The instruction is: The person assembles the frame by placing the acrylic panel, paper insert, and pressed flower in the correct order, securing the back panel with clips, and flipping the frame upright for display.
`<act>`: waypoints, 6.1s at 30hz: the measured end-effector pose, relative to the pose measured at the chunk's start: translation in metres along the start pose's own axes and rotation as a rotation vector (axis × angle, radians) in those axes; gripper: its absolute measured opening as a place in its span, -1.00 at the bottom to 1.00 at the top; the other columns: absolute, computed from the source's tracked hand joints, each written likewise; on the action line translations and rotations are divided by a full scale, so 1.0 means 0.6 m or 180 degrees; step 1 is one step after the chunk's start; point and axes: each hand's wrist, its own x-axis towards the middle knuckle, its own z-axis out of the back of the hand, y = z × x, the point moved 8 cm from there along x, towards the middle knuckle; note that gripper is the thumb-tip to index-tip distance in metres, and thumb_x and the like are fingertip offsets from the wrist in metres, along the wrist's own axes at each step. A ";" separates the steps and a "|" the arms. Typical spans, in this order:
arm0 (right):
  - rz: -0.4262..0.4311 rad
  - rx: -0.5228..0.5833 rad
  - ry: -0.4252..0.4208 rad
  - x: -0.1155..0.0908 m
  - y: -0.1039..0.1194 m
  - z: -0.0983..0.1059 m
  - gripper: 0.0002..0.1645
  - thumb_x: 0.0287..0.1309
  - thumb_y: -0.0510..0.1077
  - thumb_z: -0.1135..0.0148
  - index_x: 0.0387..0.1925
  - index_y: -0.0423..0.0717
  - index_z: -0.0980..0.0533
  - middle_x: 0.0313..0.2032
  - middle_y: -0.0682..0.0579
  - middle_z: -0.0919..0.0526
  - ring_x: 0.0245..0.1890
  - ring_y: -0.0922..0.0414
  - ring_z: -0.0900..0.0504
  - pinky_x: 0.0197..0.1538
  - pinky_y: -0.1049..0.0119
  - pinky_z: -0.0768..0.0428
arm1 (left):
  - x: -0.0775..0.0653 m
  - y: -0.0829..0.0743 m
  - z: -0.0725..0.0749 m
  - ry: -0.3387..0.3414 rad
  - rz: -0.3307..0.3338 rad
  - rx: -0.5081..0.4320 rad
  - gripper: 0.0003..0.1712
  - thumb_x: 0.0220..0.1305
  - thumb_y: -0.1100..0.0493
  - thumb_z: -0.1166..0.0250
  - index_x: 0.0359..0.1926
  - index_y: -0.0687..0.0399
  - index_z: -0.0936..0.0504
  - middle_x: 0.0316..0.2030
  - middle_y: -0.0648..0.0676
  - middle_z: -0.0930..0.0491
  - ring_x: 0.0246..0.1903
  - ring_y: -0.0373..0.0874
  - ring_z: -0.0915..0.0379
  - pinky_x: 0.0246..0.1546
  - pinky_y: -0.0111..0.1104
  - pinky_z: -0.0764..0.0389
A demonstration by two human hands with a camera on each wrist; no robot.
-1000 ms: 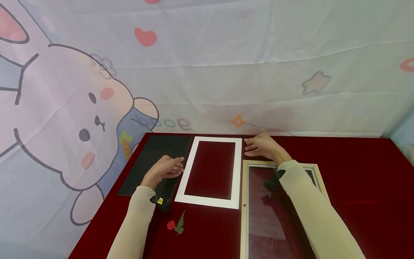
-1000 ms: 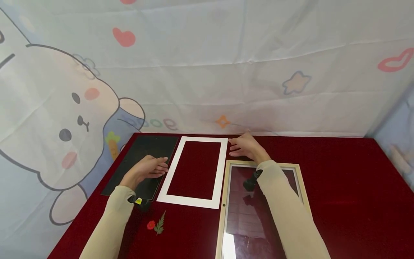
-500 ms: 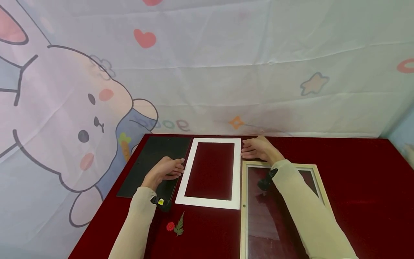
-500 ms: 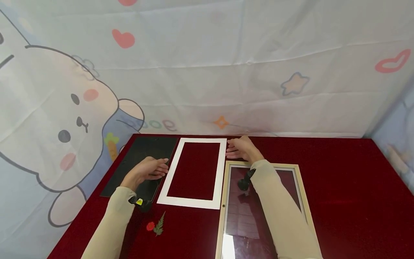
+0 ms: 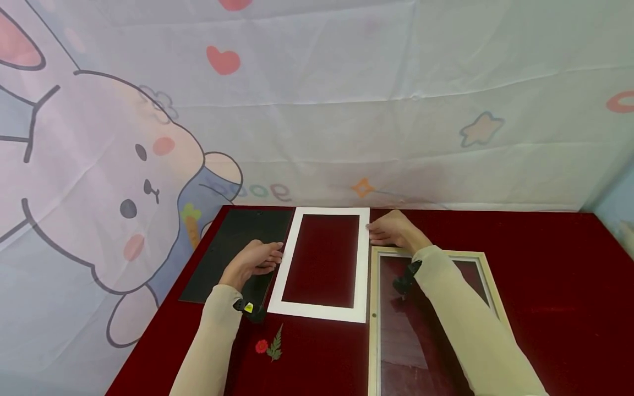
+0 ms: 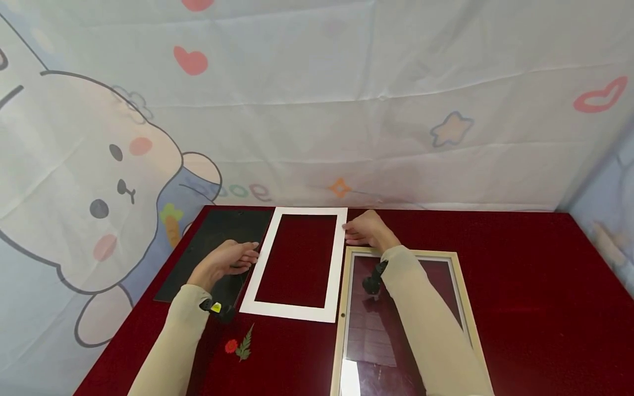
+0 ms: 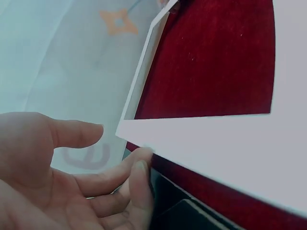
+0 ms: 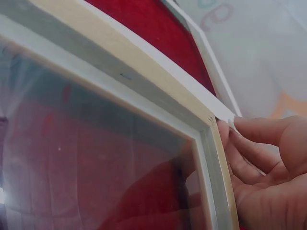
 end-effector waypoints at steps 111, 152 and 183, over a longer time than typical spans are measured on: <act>0.0537 -0.0291 -0.0072 -0.318 -0.092 0.226 -0.29 0.55 -0.10 -0.18 0.45 -0.53 -0.25 -0.04 0.35 -0.71 -0.10 0.22 -0.76 -0.01 0.34 -0.79 | -0.188 -0.074 -0.265 0.1615 -0.0770 -0.0884 -0.54 0.40 0.22 -0.36 0.21 0.40 -0.54 -0.11 0.15 -0.74 -0.21 -0.11 -0.68 0.01 -0.14 -0.81; 0.0228 -0.0496 0.0024 -0.367 -0.175 0.268 -0.63 0.55 -0.13 -0.17 0.19 -0.30 -0.55 -0.10 0.26 -0.72 -0.16 0.21 -0.71 -0.03 0.29 -0.80 | -0.218 -0.040 -0.363 0.2014 -0.0489 -0.1261 -0.75 0.34 0.38 -0.35 0.01 0.41 -0.62 -0.30 0.13 -0.75 -0.33 -0.11 -0.70 -0.13 -0.11 -0.83; 0.0327 -0.0626 0.0011 -0.364 -0.178 0.278 -0.58 0.51 -0.17 -0.21 0.18 -0.45 -0.55 -0.13 0.23 -0.75 -0.17 0.26 -0.75 -0.06 0.31 -0.80 | -0.211 -0.036 -0.385 0.1970 -0.0408 -0.1305 -0.72 0.36 0.41 -0.32 0.04 0.53 -0.63 -0.15 0.25 -0.68 -0.36 -0.13 -0.71 -0.14 -0.20 -0.82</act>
